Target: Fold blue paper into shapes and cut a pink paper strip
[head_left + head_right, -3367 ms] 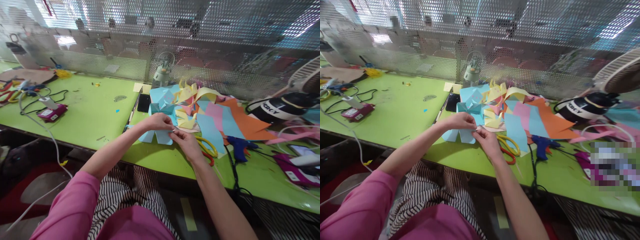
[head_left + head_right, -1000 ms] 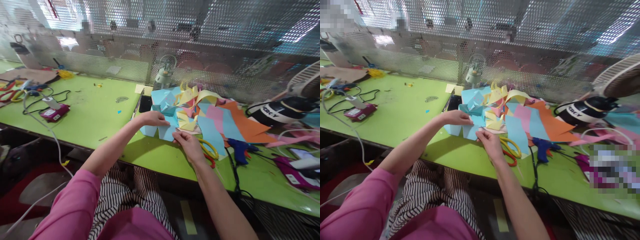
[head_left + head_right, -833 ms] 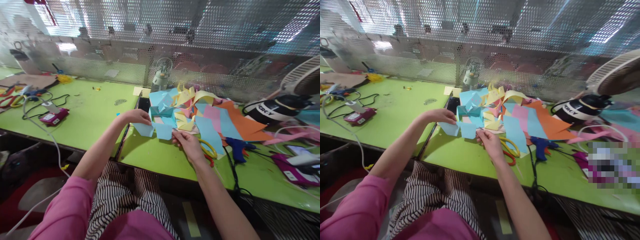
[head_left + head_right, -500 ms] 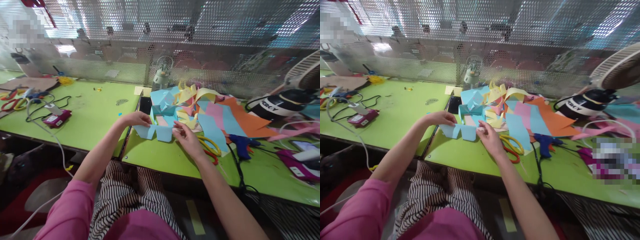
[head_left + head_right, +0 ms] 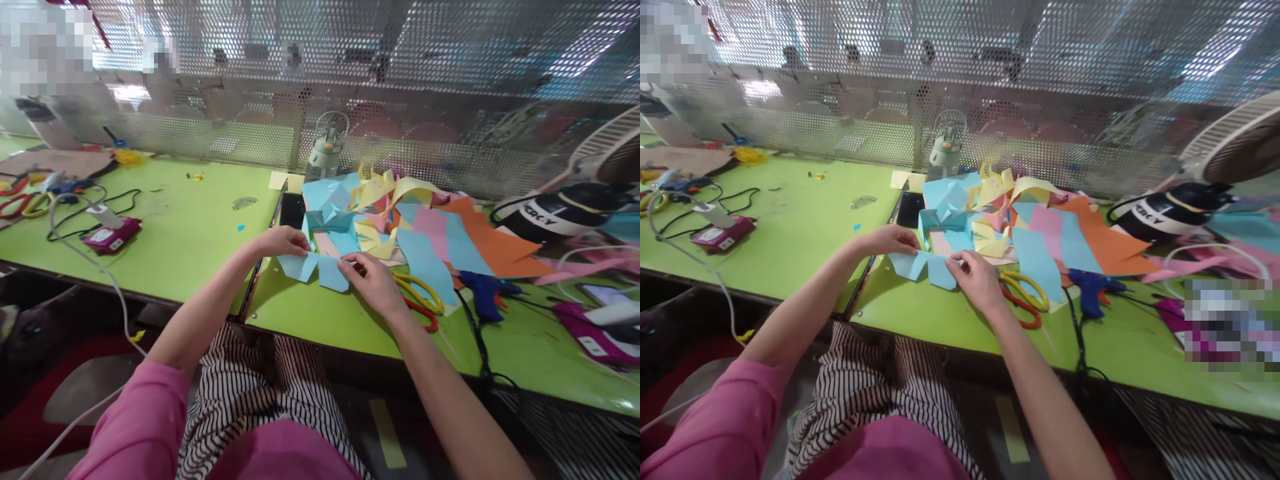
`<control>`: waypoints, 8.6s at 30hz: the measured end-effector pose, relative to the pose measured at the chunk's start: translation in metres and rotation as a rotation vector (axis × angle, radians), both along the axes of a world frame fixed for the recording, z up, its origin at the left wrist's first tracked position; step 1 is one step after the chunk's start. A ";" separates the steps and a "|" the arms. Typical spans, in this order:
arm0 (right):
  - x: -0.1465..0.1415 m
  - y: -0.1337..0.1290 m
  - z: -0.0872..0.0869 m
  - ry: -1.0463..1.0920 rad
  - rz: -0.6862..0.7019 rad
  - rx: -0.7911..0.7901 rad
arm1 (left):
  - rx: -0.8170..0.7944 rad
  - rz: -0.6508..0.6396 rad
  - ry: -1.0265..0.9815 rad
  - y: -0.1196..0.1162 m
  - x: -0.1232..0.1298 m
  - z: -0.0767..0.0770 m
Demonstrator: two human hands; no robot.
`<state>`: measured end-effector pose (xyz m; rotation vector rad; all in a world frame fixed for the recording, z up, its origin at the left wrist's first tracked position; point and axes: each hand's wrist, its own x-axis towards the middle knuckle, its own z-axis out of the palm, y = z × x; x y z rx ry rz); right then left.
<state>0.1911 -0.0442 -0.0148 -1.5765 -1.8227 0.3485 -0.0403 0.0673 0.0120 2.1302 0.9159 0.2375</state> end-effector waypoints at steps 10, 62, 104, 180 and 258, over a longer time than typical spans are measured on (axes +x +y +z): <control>-0.001 -0.010 0.002 -0.088 -0.075 0.172 | 0.105 -0.006 0.040 -0.008 -0.007 0.003; 0.009 -0.092 -0.013 -0.281 0.293 0.188 | 0.982 -0.017 0.050 -0.182 -0.007 -0.065; -0.010 -0.078 -0.023 -0.310 -0.070 0.115 | 0.914 -0.130 0.158 -0.185 -0.010 -0.066; -0.010 -0.086 -0.025 -0.424 0.179 0.339 | 0.846 -0.033 -0.123 -0.163 -0.015 -0.059; -0.021 -0.125 -0.013 -0.562 0.297 0.380 | 1.081 -0.130 -0.153 -0.184 -0.012 -0.063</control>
